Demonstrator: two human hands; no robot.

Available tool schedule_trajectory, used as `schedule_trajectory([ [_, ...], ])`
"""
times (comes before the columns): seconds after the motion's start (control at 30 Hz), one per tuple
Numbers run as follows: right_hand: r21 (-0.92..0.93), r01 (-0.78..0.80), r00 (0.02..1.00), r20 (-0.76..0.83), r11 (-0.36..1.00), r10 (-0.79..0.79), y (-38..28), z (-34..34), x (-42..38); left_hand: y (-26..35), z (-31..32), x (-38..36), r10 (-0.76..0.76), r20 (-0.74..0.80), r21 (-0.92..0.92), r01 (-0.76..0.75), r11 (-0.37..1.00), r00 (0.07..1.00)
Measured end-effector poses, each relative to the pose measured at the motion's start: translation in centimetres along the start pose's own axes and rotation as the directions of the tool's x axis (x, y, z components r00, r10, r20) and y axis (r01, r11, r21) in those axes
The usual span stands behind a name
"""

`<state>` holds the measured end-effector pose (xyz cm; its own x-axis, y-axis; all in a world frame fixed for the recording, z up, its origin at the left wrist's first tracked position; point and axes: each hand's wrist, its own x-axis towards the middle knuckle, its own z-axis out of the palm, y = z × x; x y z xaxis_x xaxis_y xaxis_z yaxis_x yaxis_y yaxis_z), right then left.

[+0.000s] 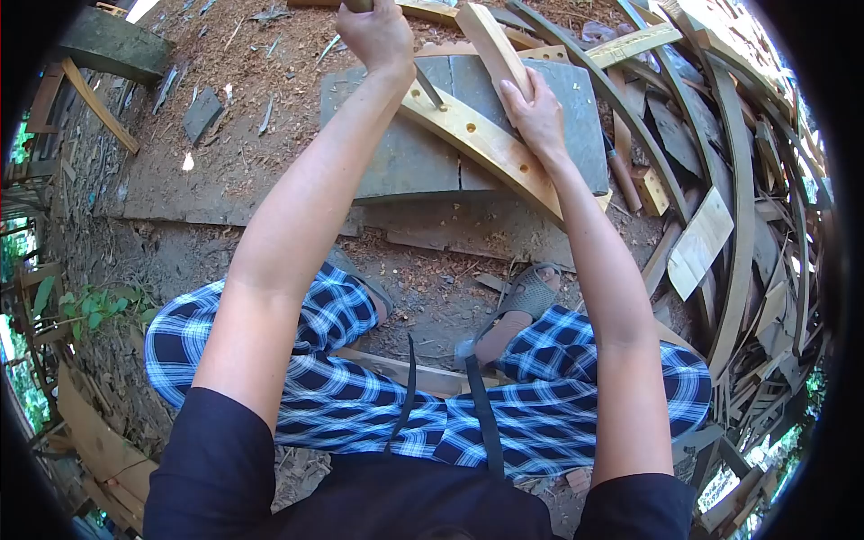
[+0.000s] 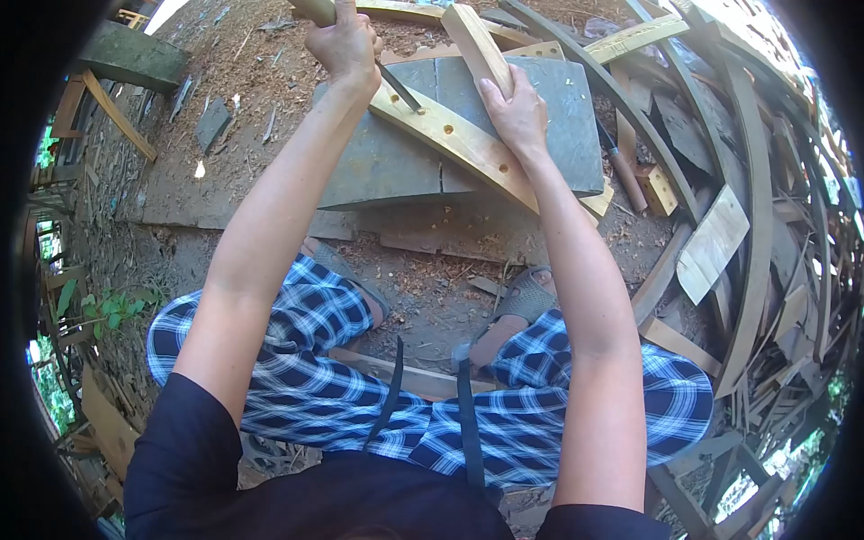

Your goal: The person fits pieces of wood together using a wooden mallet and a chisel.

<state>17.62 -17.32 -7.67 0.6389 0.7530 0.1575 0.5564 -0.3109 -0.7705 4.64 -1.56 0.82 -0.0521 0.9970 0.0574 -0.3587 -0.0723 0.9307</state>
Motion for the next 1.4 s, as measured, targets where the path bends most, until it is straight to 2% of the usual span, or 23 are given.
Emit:
schedule_trajectory([
  [0.13, 0.001, -0.015, 1.0, -0.002, 1.0, 0.015, 0.1, 0.1, 0.2, -0.3, 0.1, -0.5, 0.027, -0.015, -0.021, -0.027, 0.999, 1.0],
  [0.2, -0.019, -0.012, 1.0, -0.01, 1.0, 0.011, 0.3, 0.0, -0.1, -0.4, 0.2, -0.7, 0.262, -0.041, 0.065, -0.259, 0.964, 0.964],
  [0.23, -0.016, -0.003, 1.0, -0.01, 1.0, 0.003, 0.3, 0.0, 0.0, -0.3, 0.1, -1.0, 0.261, -0.042, 0.067, -0.258, 0.964, 0.964],
  [0.3, -0.005, 0.011, 1.0, -0.007, 1.0, -0.011, 0.1, 0.2, 0.1, -0.2, 0.0, -1.6, 0.385, 0.073, 0.283, -0.389, 0.877, 0.92],
  [0.33, 0.005, -0.002, 1.0, -0.005, 1.0, 0.002, 0.1, 0.2, 0.1, -0.3, 0.3, -2.0, 0.47, 0.066, 0.254, -0.471, 0.845, 0.88],
  [0.43, 0.008, -0.013, 1.0, -0.001, 1.0, 0.013, 0.2, 0.0, 0.1, -0.1, 1.0, -3.1, 0.514, 0.071, 0.241, -0.515, 0.823, 0.855],
  [0.57, 0.006, -0.017, 1.0, 0.023, 1.0, 0.017, -0.1, -0.2, -0.1, 0.2, 0.4, -2.9, 0.484, 0.102, 0.261, -0.493, 0.83, 0.869],
  [0.63, 0.014, -0.01, 1.0, 0.007, 1.0, 0.01, 0.3, 0.1, -0.1, -0.2, -0.1, -1.7, 0.381, 0.008, 0.273, -0.369, 0.889, 0.924],
  [0.7, 0.02, -0.001, 1.0, -0.008, 1.0, 0.001, 0.5, 0.2, 0.0, -0.3, -0.5, -1.0, 0.429, -0.026, 0.28, -0.405, 0.87, 0.903],
  [0.77, 0.02, 0.005, 1.0, -0.014, 1.0, -0.004, 0.6, 0.2, 0.0, 0.0, -1.0, -0.9, 0.098, -0.02, -0.008, -0.098, 0.995, 0.995],
  [0.83, 0.03, -0.005, 1.0, 0.003, 1.0, 0.005, 0.4, -0.1, -0.1, -0.3, -0.7, -0.8, 0.07, -0.055, -0.011, -0.071, 0.997, 0.996],
  [0.9, 0.043, -0.006, 1.0, 0.019, 0.999, 0.005, 0.2, 0.0, 0.0, -0.6, -0.4, -0.7, 0.242, -0.094, 0.059, -0.238, 0.97, 0.966],
  [0.93, 0.031, -0.003, 1.0, 0.015, 1.0, 0.002, 0.4, 0.0, 0.0, -1.5, -0.5, -0.1, 0.246, -0.097, 0.062, -0.241, 0.969, 0.964],
  [1.0, 0.022, 0.008, 1.0, 0.013, 1.0, -0.008, 0.5, 0.1, 0.1, -2.9, -0.7, 0.5, 0.684, 0.035, 0.31, -0.658, 0.686, 0.729],
  [1.03, 0.022, -0.002, 1.0, 0.014, 1.0, 0.002, 0.4, 0.0, 0.1, -2.4, -0.3, -0.4, 0.688, 0.031, 0.313, -0.661, 0.682, 0.725],
  [1.1, 0.025, 0.009, 1.0, 0.012, 1.0, -0.009, 0.1, 0.0, 0.2, -1.1, 0.5, -2.6, 0.527, 0.039, 0.246, -0.519, 0.818, 0.849],
  [1.17, 0.049, -0.025, 1.0, -0.004, 0.998, 0.025, 0.5, 0.0, 0.2, -0.6, 0.3, -3.4, 0.569, 0.051, 0.202, -0.567, 0.799, 0.821],
  [1.2, 0.127, -0.114, 0.993, 0.052, 0.985, 0.109, 0.7, 0.0, 0.6, -0.3, 0.4, -3.8, 0.602, 0.068, 0.163, -0.604, 0.78, 0.796],
  [1.23, 0.124, -0.086, 0.996, 0.04, 0.989, 0.082, -0.4, -0.8, 1.1, 0.4, 0.4, -4.7, 0.618, 0.053, 0.146, -0.618, 0.772, 0.784],
  [1.3, 0.187, -0.17, 0.985, 0.05, 0.968, 0.164, -3.1, -2.7, 2.2, 1.4, 0.3, -6.5, 0.526, 0.162, 0.191, -0.549, 0.814, 0.835],
  [1.33, 0.274, -0.146, 0.989, 0.037, 0.951, 0.141, -6.2, -4.5, 2.7, 0.9, 0.6, -6.7, 0.572, 0.159, 0.198, -0.594, 0.78, 0.804],
  [1.37, 0.307, 0.063, 0.993, -0.118, 0.95, -0.028, -8.0, -5.5, 3.9, 0.5, 1.0, -7.0, 0.612, 0.16, 0.206, -0.632, 0.747, 0.775],
  [1.4, 0.33, 0.268, 0.959, -0.181, 0.905, -0.218, -11.0, -7.9, 4.8, 0.7, 1.1, -7.5, 0.562, 0.192, 0.206, -0.593, 0.778, 0.805],
])
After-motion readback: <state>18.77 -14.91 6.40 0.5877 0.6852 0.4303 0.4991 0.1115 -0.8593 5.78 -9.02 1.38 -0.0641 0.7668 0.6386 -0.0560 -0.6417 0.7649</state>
